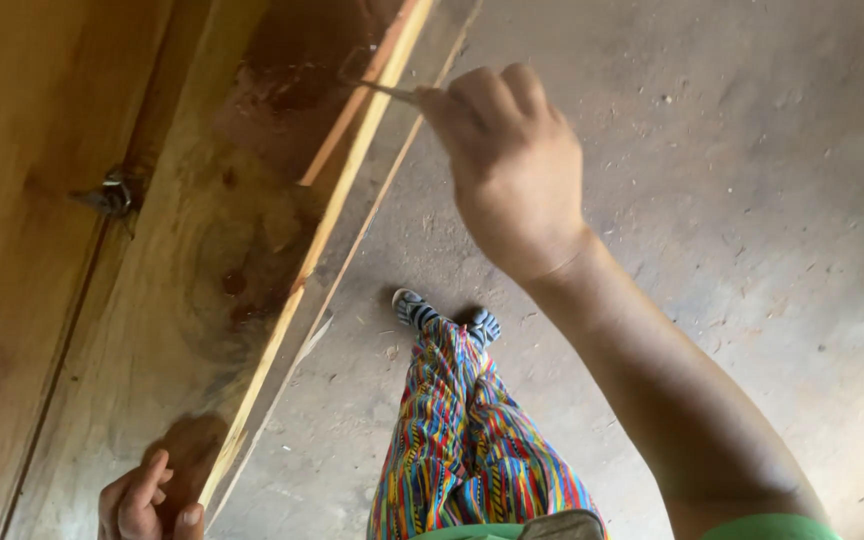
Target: Apply wood filler paste to cracks and imperfections on a wooden board using a small applicator stick.
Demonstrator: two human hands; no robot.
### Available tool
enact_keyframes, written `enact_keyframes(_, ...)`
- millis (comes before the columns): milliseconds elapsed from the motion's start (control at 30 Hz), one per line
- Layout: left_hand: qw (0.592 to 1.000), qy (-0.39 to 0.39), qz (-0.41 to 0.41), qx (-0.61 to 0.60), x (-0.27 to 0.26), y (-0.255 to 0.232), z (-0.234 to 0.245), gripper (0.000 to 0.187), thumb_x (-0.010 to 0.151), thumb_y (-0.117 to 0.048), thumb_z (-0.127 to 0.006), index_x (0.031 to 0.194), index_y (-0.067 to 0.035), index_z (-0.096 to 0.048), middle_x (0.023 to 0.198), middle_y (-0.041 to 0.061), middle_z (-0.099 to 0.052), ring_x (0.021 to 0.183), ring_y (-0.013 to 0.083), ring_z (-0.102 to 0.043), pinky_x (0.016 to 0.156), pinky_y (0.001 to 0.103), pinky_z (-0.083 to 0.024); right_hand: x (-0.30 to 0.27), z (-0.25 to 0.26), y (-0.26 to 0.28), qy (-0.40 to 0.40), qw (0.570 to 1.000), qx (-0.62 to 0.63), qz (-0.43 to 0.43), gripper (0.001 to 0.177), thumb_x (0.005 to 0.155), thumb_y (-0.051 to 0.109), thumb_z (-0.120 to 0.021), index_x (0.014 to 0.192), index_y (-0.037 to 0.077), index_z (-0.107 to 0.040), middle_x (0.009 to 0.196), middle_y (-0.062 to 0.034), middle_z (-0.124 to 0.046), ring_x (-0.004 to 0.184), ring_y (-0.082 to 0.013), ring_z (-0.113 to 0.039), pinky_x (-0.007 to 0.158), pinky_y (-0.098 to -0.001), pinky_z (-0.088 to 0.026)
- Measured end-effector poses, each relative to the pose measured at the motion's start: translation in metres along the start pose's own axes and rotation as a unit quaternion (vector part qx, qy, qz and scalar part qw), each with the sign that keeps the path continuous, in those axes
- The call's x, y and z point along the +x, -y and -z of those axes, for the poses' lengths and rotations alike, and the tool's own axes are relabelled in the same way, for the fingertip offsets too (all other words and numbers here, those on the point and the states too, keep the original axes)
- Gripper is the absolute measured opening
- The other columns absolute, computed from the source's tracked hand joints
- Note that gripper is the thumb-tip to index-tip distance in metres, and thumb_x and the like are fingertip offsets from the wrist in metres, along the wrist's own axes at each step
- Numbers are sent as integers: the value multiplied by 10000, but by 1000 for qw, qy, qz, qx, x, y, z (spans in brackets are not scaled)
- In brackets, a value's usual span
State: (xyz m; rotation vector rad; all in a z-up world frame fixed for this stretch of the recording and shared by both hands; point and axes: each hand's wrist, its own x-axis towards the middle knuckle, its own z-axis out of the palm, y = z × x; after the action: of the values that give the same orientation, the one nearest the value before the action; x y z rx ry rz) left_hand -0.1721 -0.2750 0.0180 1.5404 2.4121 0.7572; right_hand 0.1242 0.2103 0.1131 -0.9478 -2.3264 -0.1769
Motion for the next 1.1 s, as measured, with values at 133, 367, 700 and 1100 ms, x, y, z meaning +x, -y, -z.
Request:
enact_keyframes(133,1000,12,0,10,2,-12,0,634,863,-317,-605,1416,-14,-540,1202,176,-573,921,215,-570,845,330,-494,11,4,2,-2,1000,-26,0,140,992,75,-722,1100,131,-790,968,14,-553,811,-143,-499,574,-280,-452)
enact_keyframes(367,999,28,17,16,9,-33,2,629,845,-334,-619,1388,-24,-553,1198,166,-607,979,245,-645,864,368,-520,11,-4,7,26,992,-119,20,143,956,57,-743,1041,171,-755,953,33,-529,778,-101,-503,477,-219,-399)
enact_keyframes(700,1000,7,5,20,35,-77,8,585,888,-385,-563,1335,-10,-577,1195,181,-651,985,273,-656,848,397,-523,5,-13,12,54,996,-60,30,347,884,363,-921,1129,182,-755,993,24,-522,849,-125,-532,580,-243,-468)
enact_keyframes(1100,947,-17,-256,194,199,-186,0,534,999,-466,-424,1367,-149,-648,1392,29,-634,1225,229,-501,1041,464,-292,18,-7,9,5,992,-91,89,248,886,44,-742,1055,214,-807,912,51,-561,787,-97,-524,504,-209,-395)
